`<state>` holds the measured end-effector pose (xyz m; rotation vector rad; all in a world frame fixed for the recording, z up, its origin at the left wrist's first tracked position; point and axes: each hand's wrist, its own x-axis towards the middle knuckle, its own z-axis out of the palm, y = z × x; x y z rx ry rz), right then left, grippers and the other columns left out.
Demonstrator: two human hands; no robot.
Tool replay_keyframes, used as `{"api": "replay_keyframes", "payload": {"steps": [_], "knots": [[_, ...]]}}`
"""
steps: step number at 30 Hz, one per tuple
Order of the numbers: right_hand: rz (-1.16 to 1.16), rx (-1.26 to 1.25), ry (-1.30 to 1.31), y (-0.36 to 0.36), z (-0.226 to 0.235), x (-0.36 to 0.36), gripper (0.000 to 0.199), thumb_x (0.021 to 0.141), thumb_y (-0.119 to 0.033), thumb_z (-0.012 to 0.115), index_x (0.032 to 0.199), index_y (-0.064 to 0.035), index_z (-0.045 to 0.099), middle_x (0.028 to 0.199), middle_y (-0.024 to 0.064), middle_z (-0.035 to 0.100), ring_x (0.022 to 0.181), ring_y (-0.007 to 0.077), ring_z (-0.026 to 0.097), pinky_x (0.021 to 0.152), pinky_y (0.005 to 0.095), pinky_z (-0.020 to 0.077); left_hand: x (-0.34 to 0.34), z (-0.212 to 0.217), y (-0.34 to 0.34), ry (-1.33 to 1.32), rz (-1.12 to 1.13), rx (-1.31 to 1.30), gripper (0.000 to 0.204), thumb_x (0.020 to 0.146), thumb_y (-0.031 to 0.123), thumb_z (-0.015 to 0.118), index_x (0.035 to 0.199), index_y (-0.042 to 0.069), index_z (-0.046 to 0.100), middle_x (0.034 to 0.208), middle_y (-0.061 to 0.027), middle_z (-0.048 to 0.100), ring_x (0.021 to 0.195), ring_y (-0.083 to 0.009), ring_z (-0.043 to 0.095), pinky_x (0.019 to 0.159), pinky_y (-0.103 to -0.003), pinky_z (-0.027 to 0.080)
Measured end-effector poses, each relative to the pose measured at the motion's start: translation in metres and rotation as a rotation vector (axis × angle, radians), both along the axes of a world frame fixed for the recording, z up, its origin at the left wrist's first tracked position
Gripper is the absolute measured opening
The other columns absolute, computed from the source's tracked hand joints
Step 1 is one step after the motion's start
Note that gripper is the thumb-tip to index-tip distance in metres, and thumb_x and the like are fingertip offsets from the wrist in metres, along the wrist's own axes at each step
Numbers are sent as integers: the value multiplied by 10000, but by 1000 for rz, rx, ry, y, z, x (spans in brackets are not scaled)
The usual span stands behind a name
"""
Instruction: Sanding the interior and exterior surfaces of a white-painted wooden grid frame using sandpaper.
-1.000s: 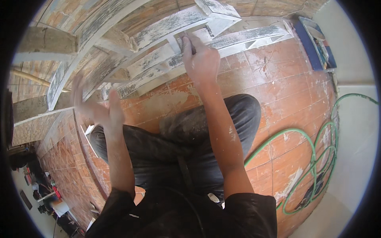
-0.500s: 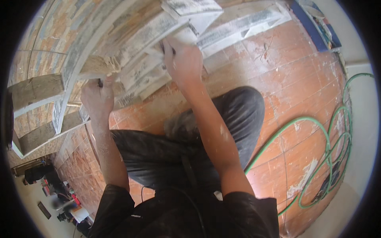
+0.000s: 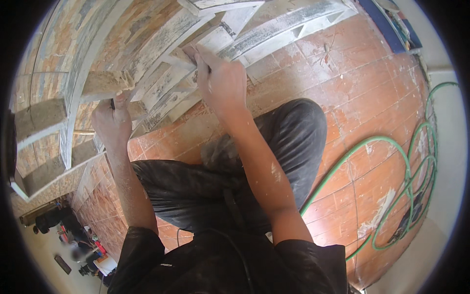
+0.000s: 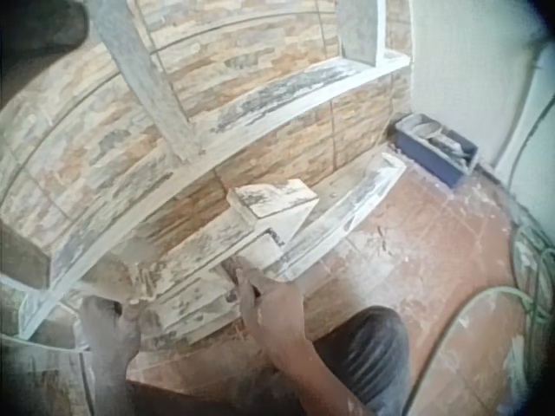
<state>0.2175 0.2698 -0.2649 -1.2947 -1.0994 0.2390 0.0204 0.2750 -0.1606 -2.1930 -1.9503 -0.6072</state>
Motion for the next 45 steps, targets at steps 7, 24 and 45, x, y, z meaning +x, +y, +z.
{"api": "replay_keyframes", "payload": {"steps": [7,24,45], "knots": [[77,-180,32,-11,7,2,192,862,-149,563,967,-72,704,681,201,615,606,379,595,576,414,483,-5,-5,-3,-48,-41,61,843,750,788,448,753,-30,649,544,-159,549,559,-358,584,550,-444,427],[-112,-134,-297,-19,9,32,159,857,-165,638,961,-72,716,717,114,676,452,238,588,453,296,458,-4,-7,-7,27,-16,21,846,731,805,444,794,-7,673,567,-163,573,594,-372,604,577,-459,443],[-1,-203,-307,-12,11,4,201,848,-194,637,975,-56,709,713,176,660,594,216,663,586,301,501,7,6,-5,-8,87,-79,776,670,772,563,836,20,668,646,-148,620,683,-353,633,633,-435,476]]}}
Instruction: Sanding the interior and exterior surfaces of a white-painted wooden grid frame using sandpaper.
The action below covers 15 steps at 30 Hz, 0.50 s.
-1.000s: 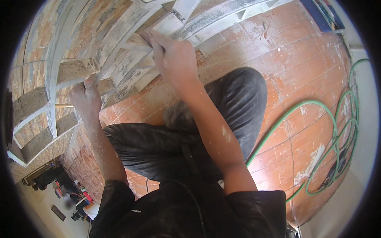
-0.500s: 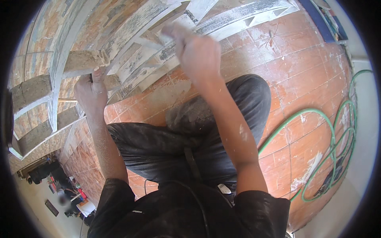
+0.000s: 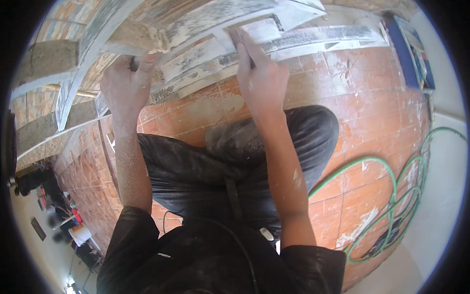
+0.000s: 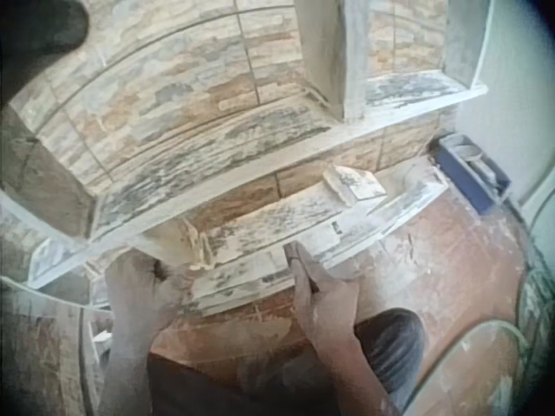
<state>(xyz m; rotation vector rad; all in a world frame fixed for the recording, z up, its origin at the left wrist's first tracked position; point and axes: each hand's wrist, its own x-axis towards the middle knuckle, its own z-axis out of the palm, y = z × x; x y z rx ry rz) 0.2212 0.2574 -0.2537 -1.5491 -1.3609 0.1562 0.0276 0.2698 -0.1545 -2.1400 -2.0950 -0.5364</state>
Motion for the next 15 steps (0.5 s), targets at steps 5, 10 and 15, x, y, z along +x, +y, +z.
{"api": "replay_keyframes", "payload": {"steps": [5,10,15], "knots": [[4,59,120,6,17,3,220,854,-175,642,1016,-37,700,818,142,704,717,145,693,640,267,525,-3,-5,1,-6,-76,130,782,751,766,464,856,19,669,687,-174,624,707,-375,618,644,-443,453],[5,76,265,-5,-10,-7,238,860,-205,642,1030,-48,698,847,146,704,742,150,691,695,267,523,-5,-2,15,-15,-52,43,768,790,749,423,831,18,652,687,-179,613,717,-383,608,655,-444,450],[-58,36,158,23,8,3,237,854,-226,647,1019,-64,703,698,132,676,554,116,585,573,243,462,0,-2,15,-13,-81,77,741,820,720,407,842,20,648,688,-185,607,736,-390,604,665,-443,444]]}}
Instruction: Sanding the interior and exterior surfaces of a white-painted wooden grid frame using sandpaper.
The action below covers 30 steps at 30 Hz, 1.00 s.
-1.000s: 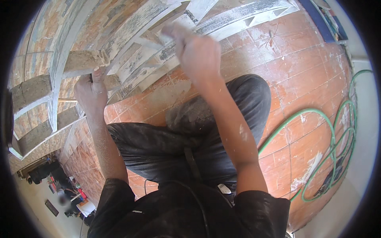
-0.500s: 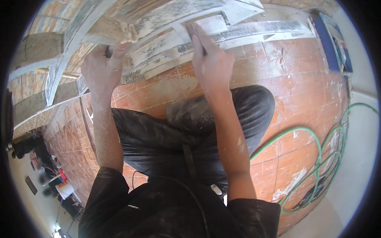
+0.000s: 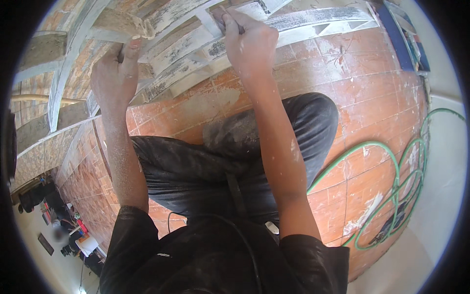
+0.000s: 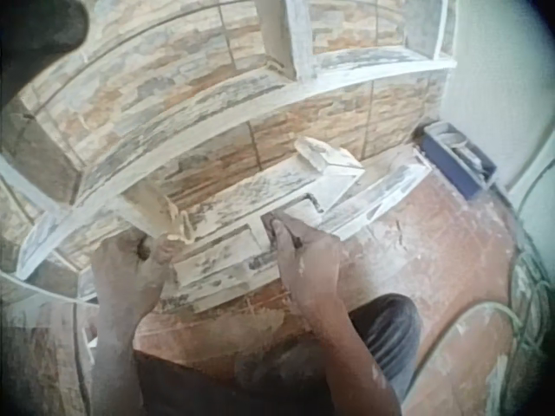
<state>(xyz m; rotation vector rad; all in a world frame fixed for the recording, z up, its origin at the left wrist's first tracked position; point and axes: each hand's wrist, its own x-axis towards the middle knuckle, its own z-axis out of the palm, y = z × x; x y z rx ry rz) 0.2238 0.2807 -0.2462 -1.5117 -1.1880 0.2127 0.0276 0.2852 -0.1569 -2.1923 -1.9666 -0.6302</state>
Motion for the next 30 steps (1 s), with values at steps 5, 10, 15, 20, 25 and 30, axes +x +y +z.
{"api": "replay_keyframes", "payload": {"steps": [5,10,15,20,25,30], "knots": [[47,45,97,-20,-8,-3,221,850,-219,644,1014,-85,706,663,114,666,535,104,571,561,249,464,-1,4,3,27,20,-56,739,821,716,412,877,23,660,694,-194,609,732,-390,602,668,-439,442],[21,-26,-138,4,4,7,194,856,-187,643,941,-27,714,781,134,696,571,124,628,603,253,502,-2,1,0,10,20,-47,807,721,803,455,891,49,687,665,-164,635,722,-359,647,655,-433,493],[87,101,-42,-21,-4,-1,207,849,-184,640,986,-44,708,821,166,691,623,167,669,619,265,514,-8,3,-3,76,44,-69,799,719,800,466,866,45,682,648,-161,623,713,-362,642,651,-431,491],[65,66,-155,6,0,7,211,835,-182,663,993,-49,709,768,161,687,603,192,662,597,289,515,0,2,1,30,24,-58,779,728,788,468,847,46,675,643,-153,617,699,-355,638,629,-437,477],[136,-39,-183,-27,5,9,190,845,-185,640,971,-64,714,692,156,668,544,239,626,547,319,497,-10,-1,-2,43,18,-22,787,737,790,449,860,46,675,671,-161,625,723,-354,639,636,-441,472],[182,27,-175,7,-1,28,172,860,-174,570,869,-57,696,647,214,595,585,390,587,594,440,492,5,2,-1,47,-8,-100,789,755,783,427,873,44,678,687,-172,631,740,-362,641,655,-444,475]]}}
